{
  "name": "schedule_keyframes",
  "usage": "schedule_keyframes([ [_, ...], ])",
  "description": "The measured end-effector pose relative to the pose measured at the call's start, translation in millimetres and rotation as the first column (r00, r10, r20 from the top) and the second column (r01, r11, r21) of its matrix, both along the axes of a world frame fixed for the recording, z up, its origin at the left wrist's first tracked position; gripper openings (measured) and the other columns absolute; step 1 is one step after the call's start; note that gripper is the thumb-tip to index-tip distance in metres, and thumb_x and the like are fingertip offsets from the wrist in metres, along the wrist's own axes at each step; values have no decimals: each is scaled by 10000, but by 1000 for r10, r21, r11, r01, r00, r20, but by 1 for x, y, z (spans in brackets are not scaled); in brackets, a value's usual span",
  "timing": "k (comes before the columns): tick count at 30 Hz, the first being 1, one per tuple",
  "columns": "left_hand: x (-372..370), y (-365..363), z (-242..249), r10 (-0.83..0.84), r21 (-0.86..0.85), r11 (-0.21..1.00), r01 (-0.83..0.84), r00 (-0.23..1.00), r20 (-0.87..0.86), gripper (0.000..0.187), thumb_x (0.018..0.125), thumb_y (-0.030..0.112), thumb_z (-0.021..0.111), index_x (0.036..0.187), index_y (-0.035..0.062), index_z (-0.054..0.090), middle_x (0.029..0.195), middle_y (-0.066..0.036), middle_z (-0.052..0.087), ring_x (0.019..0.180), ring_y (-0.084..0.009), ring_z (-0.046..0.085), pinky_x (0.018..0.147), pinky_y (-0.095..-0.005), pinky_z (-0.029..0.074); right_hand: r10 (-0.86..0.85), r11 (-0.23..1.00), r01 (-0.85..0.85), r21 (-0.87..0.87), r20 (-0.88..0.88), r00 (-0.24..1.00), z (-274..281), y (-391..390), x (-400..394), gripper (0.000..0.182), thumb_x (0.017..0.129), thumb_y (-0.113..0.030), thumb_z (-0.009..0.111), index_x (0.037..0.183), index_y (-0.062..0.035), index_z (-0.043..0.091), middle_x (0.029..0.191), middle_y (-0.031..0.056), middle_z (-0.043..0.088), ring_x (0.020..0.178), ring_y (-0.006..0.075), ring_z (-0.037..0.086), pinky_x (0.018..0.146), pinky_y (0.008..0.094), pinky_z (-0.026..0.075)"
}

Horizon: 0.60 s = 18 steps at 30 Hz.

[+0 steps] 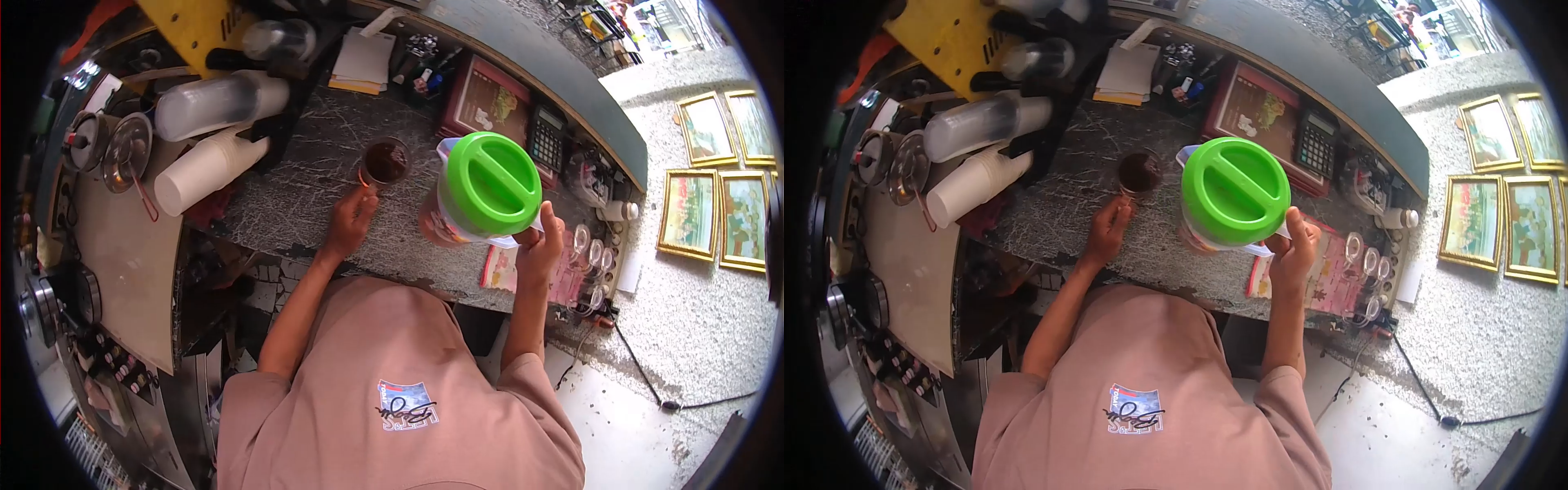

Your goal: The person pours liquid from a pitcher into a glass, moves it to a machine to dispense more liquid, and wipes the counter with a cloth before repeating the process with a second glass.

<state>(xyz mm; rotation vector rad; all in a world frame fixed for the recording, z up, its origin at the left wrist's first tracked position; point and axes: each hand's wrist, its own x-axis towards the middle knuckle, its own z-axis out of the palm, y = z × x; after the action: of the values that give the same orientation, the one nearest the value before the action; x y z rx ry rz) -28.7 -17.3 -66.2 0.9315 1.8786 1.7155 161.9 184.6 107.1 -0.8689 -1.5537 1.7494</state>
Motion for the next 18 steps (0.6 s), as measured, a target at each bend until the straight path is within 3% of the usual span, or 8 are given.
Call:
schedule_keyframes([
  [3, 0, 0, -10, -3, 2, 1000, 3, 1000, 2, 300, 1019, 296, 518, 1077, 18, 613, 912, -133, 665, 826, -231, 646, 730, -346, 484, -274, 951, 241, -195, -163, 948, -14, 4, 23, 350, 979, -362, 559, 725, -121, 534, 504, -69, 355, 414, 51, 289, 423, 229, 197],
  [4, 0, 0, -14, 6, 10, 1000, -6, 1000, 3, 304, 1021, 297, 516, 1077, 15, 616, 923, -126, 672, 835, -215, 648, 731, -341, 485, -289, 947, 257, -191, -160, 944, -13, 5, 30, 350, 979, -362, 559, 725, -121, 534, 504, -69, 355, 414, 51, 289, 423, 229, 197],
  [6, 2, 1, -20, 9, 32, 999, -9, 1000, 11, 304, 1024, 294, 512, 1070, 13, 617, 909, -112, 669, 823, -198, 640, 723, -333, 481, -481, 857, 417, -304, -177, 859, -11, 7, 42, 335, 982, -363, 552, 747, -125, 549, 511, -69, 340, 411, 52, 271, 420, 235, 189],
  [8, 0, 3, -23, 8, 57, 998, -9, 1000, 17, 304, 1028, 292, 507, 1063, 10, 618, 894, -97, 666, 811, -181, 632, 715, -325, 478, -500, 856, 441, -270, -218, 838, -7, 8, 56, 301, 986, -335, 551, 818, -88, 585, 541, -67, 399, 435, 32, 272, 436, 236, 161],
  [15, 0, 3, -17, 1, 55, 998, -1, 1000, -8, 284, 1041, 266, 474, 1009, 17, 607, 804, -51, 595, 739, -139, 555, 685, -301, 450, -574, 805, 593, -14, -270, 773, -37, 28, 118, 336, 1004, -349, 504, 809, -92, 597, 507, -74, 316, 427, 41, 216, 430, 247, 154],
  [18, 1, 5, -11, 3, 64, 998, -1, 1000, -26, 286, 1045, 263, 461, 982, 20, 598, 793, -44, 581, 735, -130, 542, 676, -297, 442, -707, 685, 728, -23, -262, 657, -49, 38, 138, 302, 995, -335, 509, 919, -69, 632, 538, -65, 367, 422, 40, 234, 425, 237, 166],
])
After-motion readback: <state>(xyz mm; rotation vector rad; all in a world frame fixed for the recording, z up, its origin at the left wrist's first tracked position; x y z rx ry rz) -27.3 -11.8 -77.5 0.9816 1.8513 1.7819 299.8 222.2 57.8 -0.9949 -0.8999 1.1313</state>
